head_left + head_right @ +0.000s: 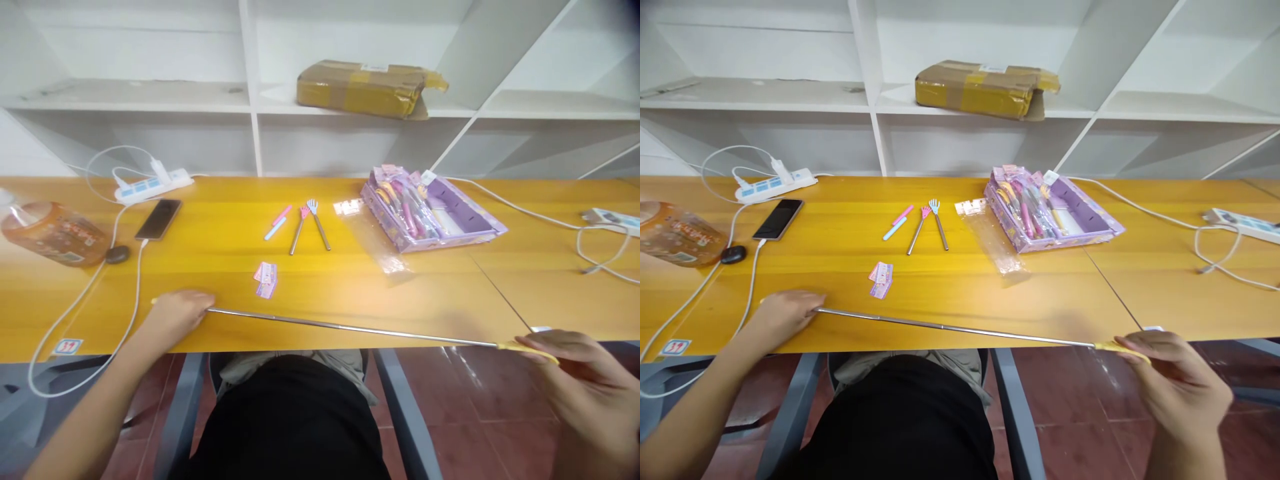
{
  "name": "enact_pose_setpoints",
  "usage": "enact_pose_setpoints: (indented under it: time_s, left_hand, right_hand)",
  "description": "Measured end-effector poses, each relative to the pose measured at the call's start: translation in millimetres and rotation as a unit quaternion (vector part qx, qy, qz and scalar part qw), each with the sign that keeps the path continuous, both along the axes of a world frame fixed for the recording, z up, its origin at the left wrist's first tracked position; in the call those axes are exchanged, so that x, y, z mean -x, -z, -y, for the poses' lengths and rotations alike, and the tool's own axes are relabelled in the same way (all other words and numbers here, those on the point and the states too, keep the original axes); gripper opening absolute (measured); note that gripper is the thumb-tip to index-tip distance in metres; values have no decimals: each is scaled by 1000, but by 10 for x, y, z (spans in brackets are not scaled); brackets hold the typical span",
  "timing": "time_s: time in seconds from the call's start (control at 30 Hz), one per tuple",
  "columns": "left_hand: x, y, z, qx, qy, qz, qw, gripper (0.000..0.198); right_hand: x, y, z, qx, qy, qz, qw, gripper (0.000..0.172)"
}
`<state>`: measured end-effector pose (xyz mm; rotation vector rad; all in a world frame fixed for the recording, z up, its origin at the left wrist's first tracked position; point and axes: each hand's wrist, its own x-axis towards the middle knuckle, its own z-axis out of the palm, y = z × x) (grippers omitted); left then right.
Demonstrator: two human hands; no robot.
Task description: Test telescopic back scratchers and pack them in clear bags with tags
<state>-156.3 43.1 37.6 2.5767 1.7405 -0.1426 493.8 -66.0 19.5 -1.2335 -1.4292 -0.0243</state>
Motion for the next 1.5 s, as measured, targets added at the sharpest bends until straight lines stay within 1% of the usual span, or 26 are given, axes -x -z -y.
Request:
enact_pose_setpoints:
  time_s: [0.07, 0.1, 0.17, 0.23, 0.33, 0.4, 0.47, 0.53, 0.63, 0.7, 0.8, 0.93, 0.97, 1.03, 1.1, 1.13, 1.2, 1.27, 1.3, 1.33, 1.4, 1.5]
  left_hand:
    - [38, 54, 33, 8, 18, -39, 999, 24]
    - [24, 81, 60, 9, 25, -58, 998, 24]
    - [-15, 115, 113, -2, 36, -62, 997, 24]
    - [-24, 110, 157, -45, 41, -33, 998, 22]
    - [22, 45, 191, -155, 43, 23, 987, 20]
    - [58, -6, 197, -210, 47, 42, 976, 27]
    - [79, -39, 206, -236, 51, 69, 968, 33]
    - [86, -49, 235, -221, 74, 138, 963, 33]
    - [80, -39, 316, -153, 115, 278, 941, 30]
    - [67, -27, 368, -129, 98, 336, 928, 31]
    - [38, 5, 394, -118, 70, 365, 921, 27]
    - [-20, 73, 350, -137, 75, 398, 904, 21]
    - [-51, 89, 340, -142, 78, 404, 900, 20]
    - [-159, 118, 330, -137, 90, 412, 896, 19]
    - [-345, 144, 336, -116, 107, 418, 894, 15]
    - [-467, 158, 343, -104, 112, 424, 893, 14]
    - [-753, 186, 364, -92, 123, 439, 885, 11]
    - [-1054, 210, 397, -86, 118, 464, 874, 11]
    - [-1195, 220, 417, -91, 116, 478, 866, 12]
    - [-1323, 230, 439, -101, 113, 489, 859, 13]
    - [-1533, 258, 483, -111, 111, 507, 847, 15]
    - [-1727, 334, 533, -91, 95, 542, 830, 20]
  right_hand:
    - [-114, 139, 53, 55, 3, -28, 998, 32]
    - [-118, 207, 73, 79, 10, -38, 996, 31]
    - [-70, 318, 98, 120, 28, -44, 991, 31]
    - [-14, 386, 106, 134, 54, -55, 988, 34]
    - [10, 420, 93, 132, 123, -85, 980, 38]
    - [-5, 417, 70, 136, 180, -112, 968, 42]
    - [-16, 403, 40, 146, 222, -151, 952, 46]
    - [-11, 382, 14, 146, 249, -199, 937, 50]
    - [14, 351, 14, 137, 271, -257, 917, 51]
    - [26, 339, 42, 141, 278, -272, 911, 45]
    - [27, 322, 80, 176, 291, -261, 903, 35]
    - [71, 244, 29, 273, 326, -250, 870, 31]
    - [111, 213, -2, 291, 325, -249, 865, 31]
    - [256, 148, -73, 303, 301, -252, 869, 33]
    - [498, 96, -144, 301, 246, -248, 887, 39]
    - [655, 78, -175, 304, 216, -234, 898, 43]
    - [1022, 67, -216, 330, 150, -175, 915, 51]
    - [1419, 91, -226, 337, 101, -114, 929, 56]
    - [1610, 113, -218, 334, 79, -90, 935, 56]
    - [1786, 140, -201, 321, 73, -78, 941, 54]
    - [2072, 197, -144, 298, 50, -64, 951, 50]
    - [2308, 256, -16, 261, 36, -52, 963, 41]
